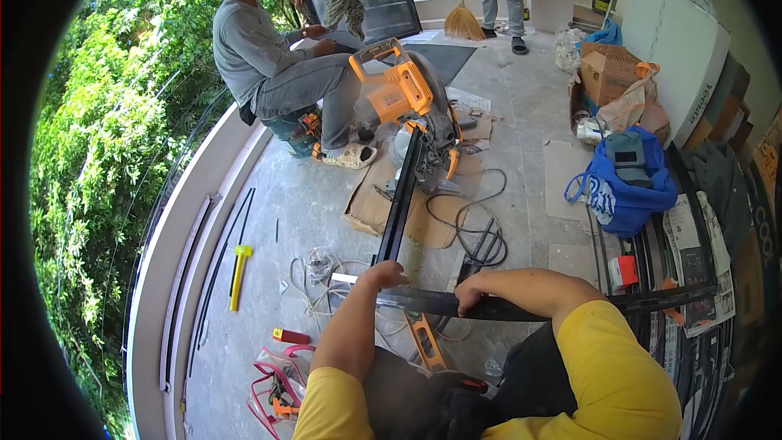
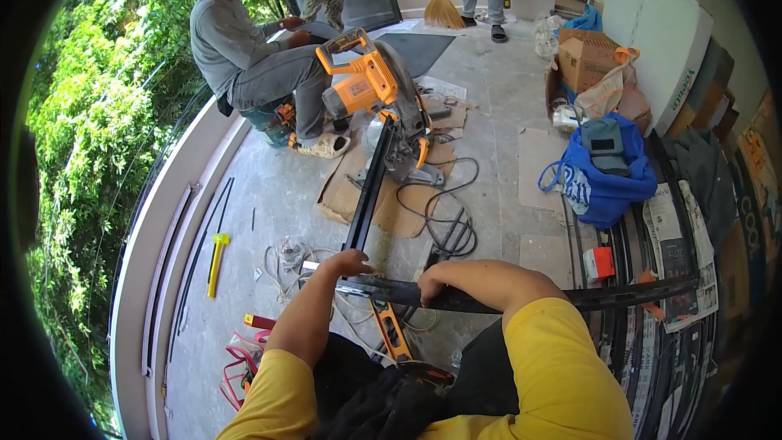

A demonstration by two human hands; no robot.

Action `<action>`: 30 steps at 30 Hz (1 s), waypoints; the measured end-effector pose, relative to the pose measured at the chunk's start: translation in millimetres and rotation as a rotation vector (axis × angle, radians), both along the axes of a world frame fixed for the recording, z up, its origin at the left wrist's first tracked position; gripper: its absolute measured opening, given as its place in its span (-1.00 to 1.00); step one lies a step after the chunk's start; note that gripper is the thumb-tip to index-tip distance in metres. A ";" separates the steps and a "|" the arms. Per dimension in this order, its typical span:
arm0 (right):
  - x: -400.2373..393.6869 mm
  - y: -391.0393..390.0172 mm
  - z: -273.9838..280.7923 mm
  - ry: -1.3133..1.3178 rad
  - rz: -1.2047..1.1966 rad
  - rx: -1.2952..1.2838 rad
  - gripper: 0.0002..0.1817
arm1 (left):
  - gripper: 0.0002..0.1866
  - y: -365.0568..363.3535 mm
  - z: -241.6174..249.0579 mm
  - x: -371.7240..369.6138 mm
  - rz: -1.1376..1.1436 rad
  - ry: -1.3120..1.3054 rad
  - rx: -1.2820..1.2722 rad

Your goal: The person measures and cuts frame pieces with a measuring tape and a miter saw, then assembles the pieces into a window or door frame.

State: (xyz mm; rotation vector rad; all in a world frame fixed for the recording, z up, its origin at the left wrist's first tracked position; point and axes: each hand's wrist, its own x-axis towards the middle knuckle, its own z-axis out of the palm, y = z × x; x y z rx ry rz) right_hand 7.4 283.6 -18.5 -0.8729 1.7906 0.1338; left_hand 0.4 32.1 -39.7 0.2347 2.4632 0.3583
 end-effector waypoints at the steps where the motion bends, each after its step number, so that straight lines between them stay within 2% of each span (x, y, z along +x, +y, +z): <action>1: -0.2 0.1 -0.1 -0.003 -0.002 -0.004 -0.32 | -0.35 -0.1 0.7 -0.1 -0.004 0.001 -0.003; 11: -1.3 1.0 -3.9 -0.034 -0.028 0.004 -0.33 | -0.37 2.4 2.9 -2.0 -0.071 0.017 -0.034; 30: -0.7 1.6 -2.2 -0.019 -0.008 -0.017 -0.33 | -0.36 2.1 0.6 -1.1 -0.024 0.028 -0.011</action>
